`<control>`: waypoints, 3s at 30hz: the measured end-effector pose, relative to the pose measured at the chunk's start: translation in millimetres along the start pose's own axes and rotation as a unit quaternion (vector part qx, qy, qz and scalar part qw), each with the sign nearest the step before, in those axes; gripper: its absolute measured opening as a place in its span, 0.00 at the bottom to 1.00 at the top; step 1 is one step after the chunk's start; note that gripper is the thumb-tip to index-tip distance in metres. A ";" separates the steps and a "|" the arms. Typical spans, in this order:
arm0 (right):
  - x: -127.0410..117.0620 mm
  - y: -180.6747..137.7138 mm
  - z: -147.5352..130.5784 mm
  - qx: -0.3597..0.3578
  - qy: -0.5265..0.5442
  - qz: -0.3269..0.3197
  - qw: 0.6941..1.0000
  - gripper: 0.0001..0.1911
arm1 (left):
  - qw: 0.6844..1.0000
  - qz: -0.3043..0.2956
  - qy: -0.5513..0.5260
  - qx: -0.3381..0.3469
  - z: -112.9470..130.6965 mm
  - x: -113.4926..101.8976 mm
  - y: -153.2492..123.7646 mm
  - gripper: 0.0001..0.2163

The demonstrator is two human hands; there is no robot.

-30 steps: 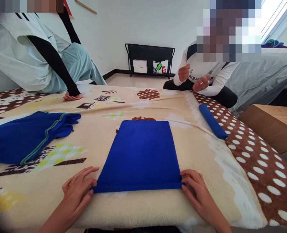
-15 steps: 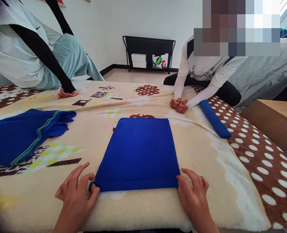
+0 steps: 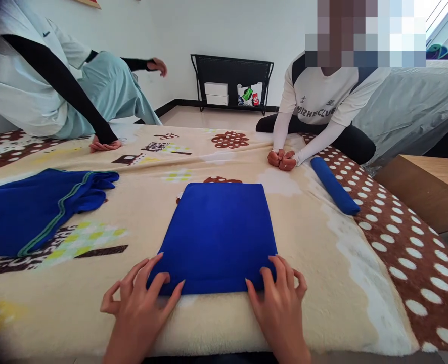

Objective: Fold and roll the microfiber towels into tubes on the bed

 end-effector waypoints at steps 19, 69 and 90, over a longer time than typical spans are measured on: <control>27.5 -0.4 -72.6 -0.215 0.145 -0.188 0.947 0.32 | 0.989 -0.045 -0.139 0.009 20.0 9.7 -3.8 0.07; -40.2 -8.2 84.0 -0.094 0.135 -0.179 0.970 0.09 | 0.957 -0.151 -0.232 0.084 -93.8 15.6 -19.4 0.11; 12.7 -1.4 -7.3 -0.091 0.087 -0.003 0.992 0.10 | 0.996 -0.007 -0.082 0.045 34.2 7.8 10.4 0.11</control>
Point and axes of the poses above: each hand's wrist, its own y-axis towards the middle knuckle, its own x-axis out of the palm, z = x × y, the point moved 1 cm from there along y, towards the middle knuckle, and after that the axes turned 13 degrees about y, right-handed, at the moved point
